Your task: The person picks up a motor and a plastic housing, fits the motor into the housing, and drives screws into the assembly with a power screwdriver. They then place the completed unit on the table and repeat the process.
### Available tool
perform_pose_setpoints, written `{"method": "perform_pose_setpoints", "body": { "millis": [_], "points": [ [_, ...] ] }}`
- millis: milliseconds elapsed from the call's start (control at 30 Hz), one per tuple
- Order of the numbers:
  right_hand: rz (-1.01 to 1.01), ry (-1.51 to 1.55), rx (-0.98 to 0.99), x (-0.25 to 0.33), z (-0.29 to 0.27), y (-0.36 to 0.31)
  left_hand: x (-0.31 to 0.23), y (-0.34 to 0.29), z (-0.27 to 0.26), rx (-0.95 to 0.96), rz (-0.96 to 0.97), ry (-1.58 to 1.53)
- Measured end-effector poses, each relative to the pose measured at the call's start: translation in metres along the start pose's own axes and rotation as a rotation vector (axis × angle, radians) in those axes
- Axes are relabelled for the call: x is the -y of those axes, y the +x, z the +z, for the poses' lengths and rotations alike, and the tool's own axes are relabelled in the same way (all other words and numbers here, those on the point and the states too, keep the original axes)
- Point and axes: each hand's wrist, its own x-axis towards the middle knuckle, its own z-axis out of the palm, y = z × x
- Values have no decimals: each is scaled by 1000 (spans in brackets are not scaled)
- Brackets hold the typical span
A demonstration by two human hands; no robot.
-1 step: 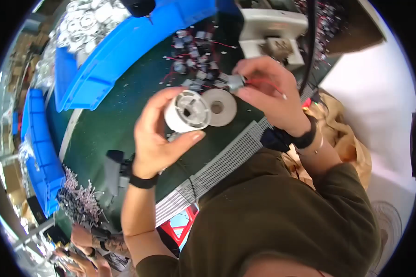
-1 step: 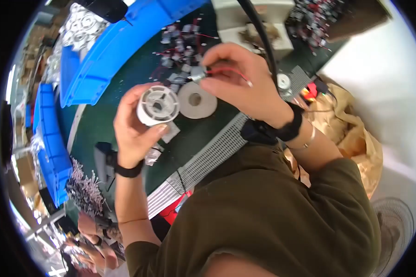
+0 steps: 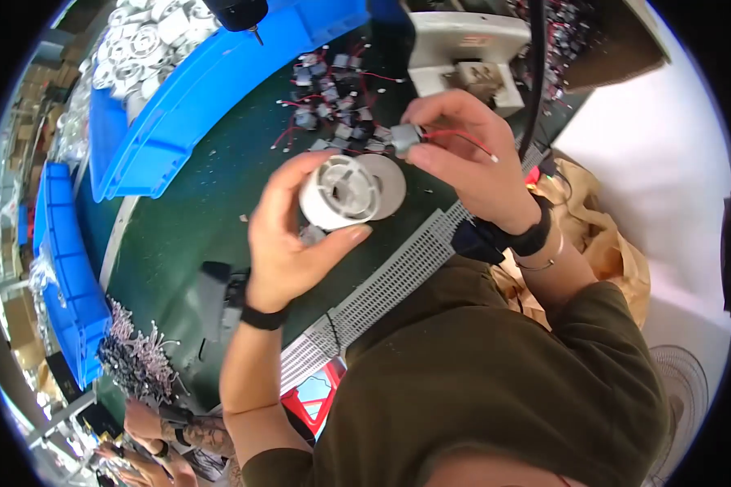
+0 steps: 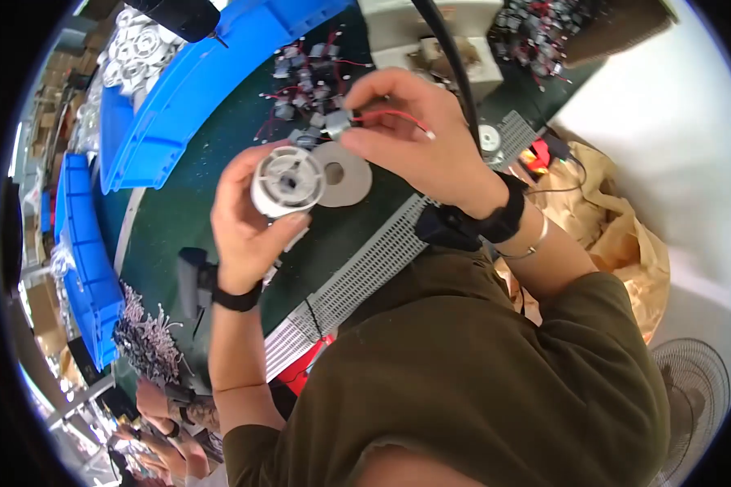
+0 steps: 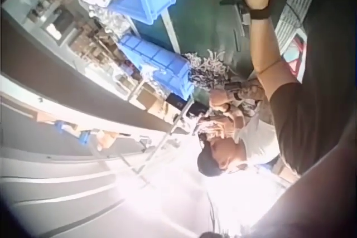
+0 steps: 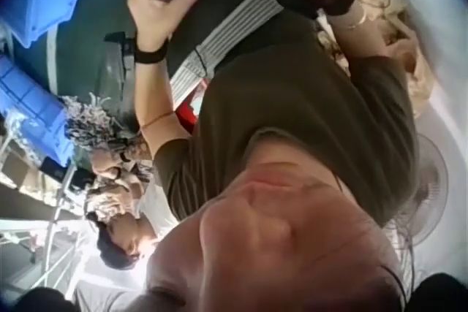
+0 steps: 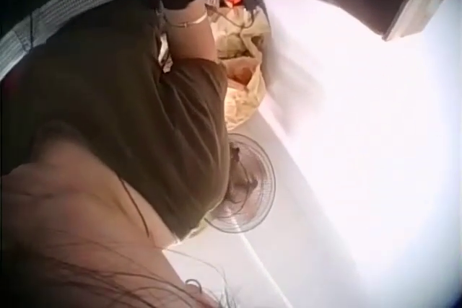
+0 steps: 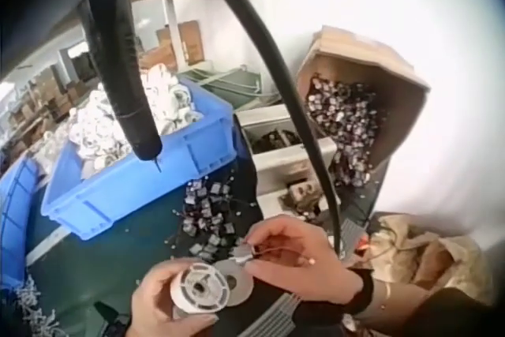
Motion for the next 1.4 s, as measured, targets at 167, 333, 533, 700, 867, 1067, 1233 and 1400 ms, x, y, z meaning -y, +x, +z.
{"method": "perform_pose_setpoints", "body": {
  "millis": [167, 333, 533, 700, 867, 1067, 1233, 1400],
  "points": [
    [32, -76, -26, 13, 0, -7, 35, -10, 33, -193, 12, 153],
    [128, -160, 142, 8, -1, -8, 28, -5, 27, -68, 90, 472],
    [-179, -567, 299, 8, 10, 9, 25, 2, 27, -20, 121, 565],
    [-191, -622, 233, 17, 8, 10, 9, 2, 23, 8, 82, 697],
    [-165, -553, 227, 14, 8, 0, 12, -3, 22, 81, 122, 537],
    [-140, -608, 223, 4, 12, 9, 28, 0, 17, 18, 68, 440],
    [-117, -623, 213, 5, 16, 14, 16, 15, 23, -63, 257, 527],
    [-342, -822, 226, 6, 28, 4, 23, -3, 37, -204, 337, 618]
  ]
}}
